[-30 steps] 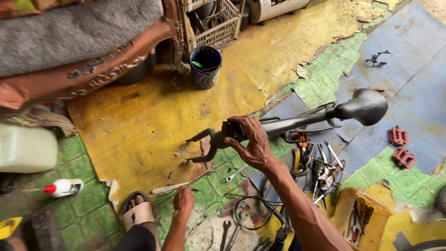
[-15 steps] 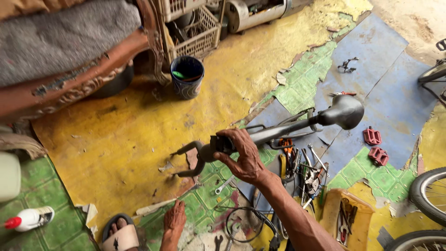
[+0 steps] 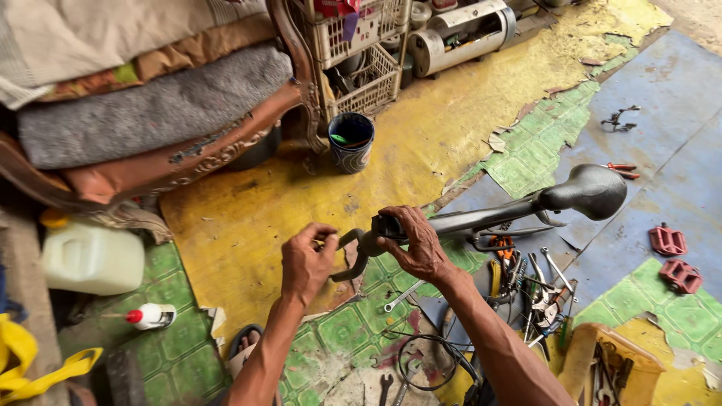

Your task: The person uses a screwdriver to adjust a bolt on the bicycle frame near the seat post. They then lift and reposition the frame to inspect the underside and rear triangle.

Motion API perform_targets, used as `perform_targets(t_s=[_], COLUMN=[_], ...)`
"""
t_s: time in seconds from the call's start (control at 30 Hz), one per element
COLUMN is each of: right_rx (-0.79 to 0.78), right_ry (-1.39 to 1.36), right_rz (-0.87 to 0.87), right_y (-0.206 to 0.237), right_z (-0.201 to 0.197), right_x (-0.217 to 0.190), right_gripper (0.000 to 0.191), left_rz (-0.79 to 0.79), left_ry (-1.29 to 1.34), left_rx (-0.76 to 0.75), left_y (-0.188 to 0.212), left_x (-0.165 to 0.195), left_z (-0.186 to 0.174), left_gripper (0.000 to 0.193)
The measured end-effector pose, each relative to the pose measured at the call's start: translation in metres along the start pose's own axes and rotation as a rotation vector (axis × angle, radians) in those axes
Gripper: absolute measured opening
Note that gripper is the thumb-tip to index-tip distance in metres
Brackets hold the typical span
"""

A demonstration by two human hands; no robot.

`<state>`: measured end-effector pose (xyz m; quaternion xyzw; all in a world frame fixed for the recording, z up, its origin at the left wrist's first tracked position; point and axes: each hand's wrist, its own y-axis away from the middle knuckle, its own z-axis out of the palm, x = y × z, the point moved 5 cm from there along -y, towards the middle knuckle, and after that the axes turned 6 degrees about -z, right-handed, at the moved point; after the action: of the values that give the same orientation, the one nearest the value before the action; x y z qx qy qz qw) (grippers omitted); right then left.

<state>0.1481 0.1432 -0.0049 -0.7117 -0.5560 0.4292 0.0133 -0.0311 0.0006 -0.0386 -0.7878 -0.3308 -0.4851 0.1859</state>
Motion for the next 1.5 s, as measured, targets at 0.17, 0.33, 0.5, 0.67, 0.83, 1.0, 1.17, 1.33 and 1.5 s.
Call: perform_targets(t_s=[0.17, 0.33, 0.5, 0.67, 0.83, 1.0, 1.17, 1.33, 1.5], right_rx=[0.019, 0.023, 0.050, 0.032, 0.053, 0.048, 0.033, 0.011, -0.009], right_ry=[-0.001, -0.008, -0.016, -0.026, -0.019, -0.027, -0.038, -0.035, -0.038], right_rz=[0.013, 0.020, 0.014, 0.029, 0.013, -0.006, -0.004, 0.009, 0.033], right_y=[-0.001, 0.001, -0.001, -0.004, -0.002, -0.003, -0.002, -0.001, 0.000], right_z=[0.000, -0.001, -0.005, -0.005, -0.005, -0.005, -0.004, -0.004, -0.003], right_x=[-0.002, -0.007, -0.012, -0.014, -0.013, -0.012, -0.011, -0.008, -0.006], right_gripper=[0.048, 0.047, 0.046, 0.045, 0.046, 0.046, 0.048, 0.047, 0.047], left_rz=[0.026, 0.150, 0.233, 0.251, 0.335, 0.367, 0.079, -0.042, -0.051], left_ry=[0.043, 0.029, -0.025, -0.094, -0.206, -0.118, 0.034, 0.115, 0.044], left_rx=[-0.106, -0.138, -0.076, -0.105, -0.126, -0.114, -0.211, -0.203, -0.167], left_y=[0.023, 0.010, 0.006, 0.001, -0.001, -0.004, -0.008, -0.011, -0.015], left_x=[0.045, 0.053, 0.061, 0.067, 0.068, 0.067, 0.052, 0.044, 0.038], left_z=[-0.002, 0.026, 0.039, 0.041, 0.042, 0.039, 0.044, 0.042, 0.042], left_gripper=[0.018, 0.018, 0.014, 0.012, 0.012, 0.015, 0.022, 0.018, 0.023])
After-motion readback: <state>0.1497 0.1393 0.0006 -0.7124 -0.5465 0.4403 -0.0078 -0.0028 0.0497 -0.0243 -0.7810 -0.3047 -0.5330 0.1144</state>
